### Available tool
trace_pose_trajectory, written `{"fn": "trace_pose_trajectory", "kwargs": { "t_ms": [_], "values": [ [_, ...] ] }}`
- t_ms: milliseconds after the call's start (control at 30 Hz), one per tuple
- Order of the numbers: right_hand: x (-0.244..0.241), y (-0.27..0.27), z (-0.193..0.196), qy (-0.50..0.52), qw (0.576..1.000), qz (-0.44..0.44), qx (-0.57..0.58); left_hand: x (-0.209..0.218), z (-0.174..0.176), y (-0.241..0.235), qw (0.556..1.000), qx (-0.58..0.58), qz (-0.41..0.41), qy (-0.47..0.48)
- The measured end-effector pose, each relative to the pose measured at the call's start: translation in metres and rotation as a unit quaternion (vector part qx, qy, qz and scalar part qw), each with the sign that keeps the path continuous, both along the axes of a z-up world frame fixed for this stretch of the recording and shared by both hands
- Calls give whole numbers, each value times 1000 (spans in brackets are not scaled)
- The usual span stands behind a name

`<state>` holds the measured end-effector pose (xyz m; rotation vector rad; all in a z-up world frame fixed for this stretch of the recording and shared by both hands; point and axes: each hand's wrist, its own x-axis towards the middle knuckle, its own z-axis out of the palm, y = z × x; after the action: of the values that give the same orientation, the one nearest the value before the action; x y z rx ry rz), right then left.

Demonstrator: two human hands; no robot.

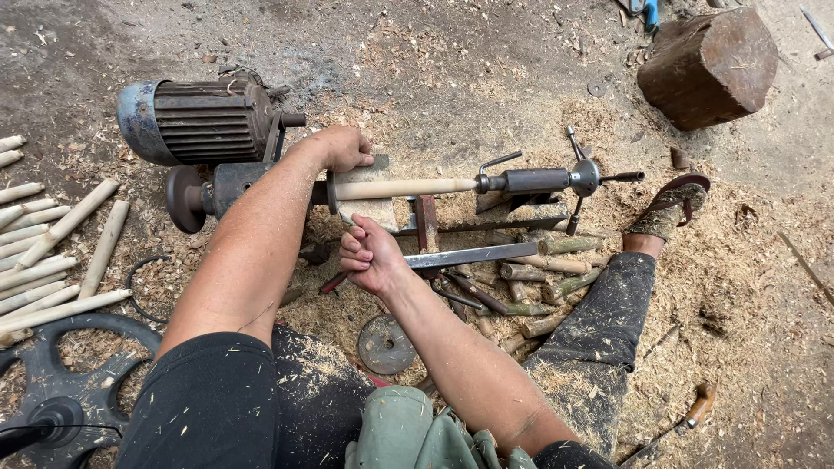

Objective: The person operates a wood lathe to shape a cylindrical wooden rod. They use a chisel to smooth the surface, sandpaper to finish it, and a caliper to measure dimensions. The person removes the finished piece and mounts a new rod to continue the process.

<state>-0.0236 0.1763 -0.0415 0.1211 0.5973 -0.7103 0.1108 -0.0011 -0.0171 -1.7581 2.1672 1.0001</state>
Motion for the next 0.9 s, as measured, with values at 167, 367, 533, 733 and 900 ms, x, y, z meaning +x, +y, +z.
{"fn": "trace_pose_trajectory", "kwargs": {
  "t_ms": [167, 367, 533, 733, 900],
  "values": [
    [-35, 4, 10, 150, 984, 43, -87, -6, 2, 16, 997, -17, -42, 59],
    [-73, 5, 16, 222, 965, 51, -128, -42, 15, 27, 996, -42, -49, 62],
    [-99, 2, 17, 243, 959, 48, -137, -66, 21, 23, 997, -27, -59, 31],
    [-130, -1, 18, 261, 952, 48, -149, -95, 21, 15, 990, -61, -112, 54],
    [-151, 1, 24, 301, 941, 45, -146, -116, 17, 16, 992, -29, -102, 61]
  ]
}}
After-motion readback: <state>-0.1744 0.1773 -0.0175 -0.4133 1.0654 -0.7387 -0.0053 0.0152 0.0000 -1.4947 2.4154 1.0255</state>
